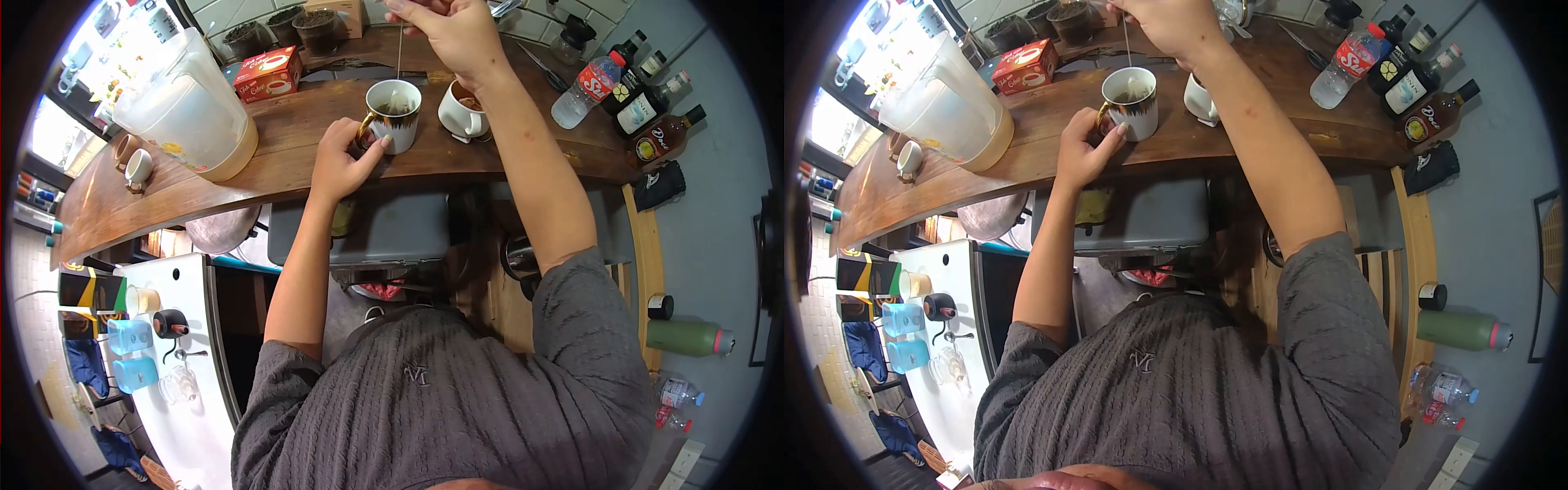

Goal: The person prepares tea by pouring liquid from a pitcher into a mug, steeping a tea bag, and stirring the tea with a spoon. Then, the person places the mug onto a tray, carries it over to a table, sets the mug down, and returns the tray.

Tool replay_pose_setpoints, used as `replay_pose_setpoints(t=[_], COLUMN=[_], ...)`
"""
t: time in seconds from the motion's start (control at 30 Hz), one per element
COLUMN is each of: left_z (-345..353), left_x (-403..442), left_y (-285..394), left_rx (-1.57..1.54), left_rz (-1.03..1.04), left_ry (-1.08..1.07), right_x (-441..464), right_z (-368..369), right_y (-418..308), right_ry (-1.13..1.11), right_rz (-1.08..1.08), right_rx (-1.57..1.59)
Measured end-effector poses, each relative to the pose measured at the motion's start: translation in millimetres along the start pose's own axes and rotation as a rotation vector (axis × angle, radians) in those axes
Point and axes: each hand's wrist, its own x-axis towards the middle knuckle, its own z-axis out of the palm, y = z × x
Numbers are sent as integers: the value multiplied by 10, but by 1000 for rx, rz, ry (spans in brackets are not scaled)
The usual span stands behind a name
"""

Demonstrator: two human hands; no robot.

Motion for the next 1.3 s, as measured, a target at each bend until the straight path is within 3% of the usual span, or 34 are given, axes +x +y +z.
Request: replay_pose_setpoints(t=[0.07,0.13,0.4,1.03,1.3], left_z=[3,5,14,17,17], left_x=[5,1,-4,-4,-6], left_y=[-6,-10,-48,-19,-13], left_rx=[6,2,30,49,34], left_rz=[12,11,13,5,-15], left_ry=[4,5,6,19,10], right_x=[94,150,415,293,235], right_z=[9,18,-10,-22,-65], right_y=[-74,-258,-433,-557,-595], right_ry=[-7,26,-32,-51,52], right_rz=[-34,-33,-144,-105,-156], right_rx=[60,-102,-2,-45,-47])
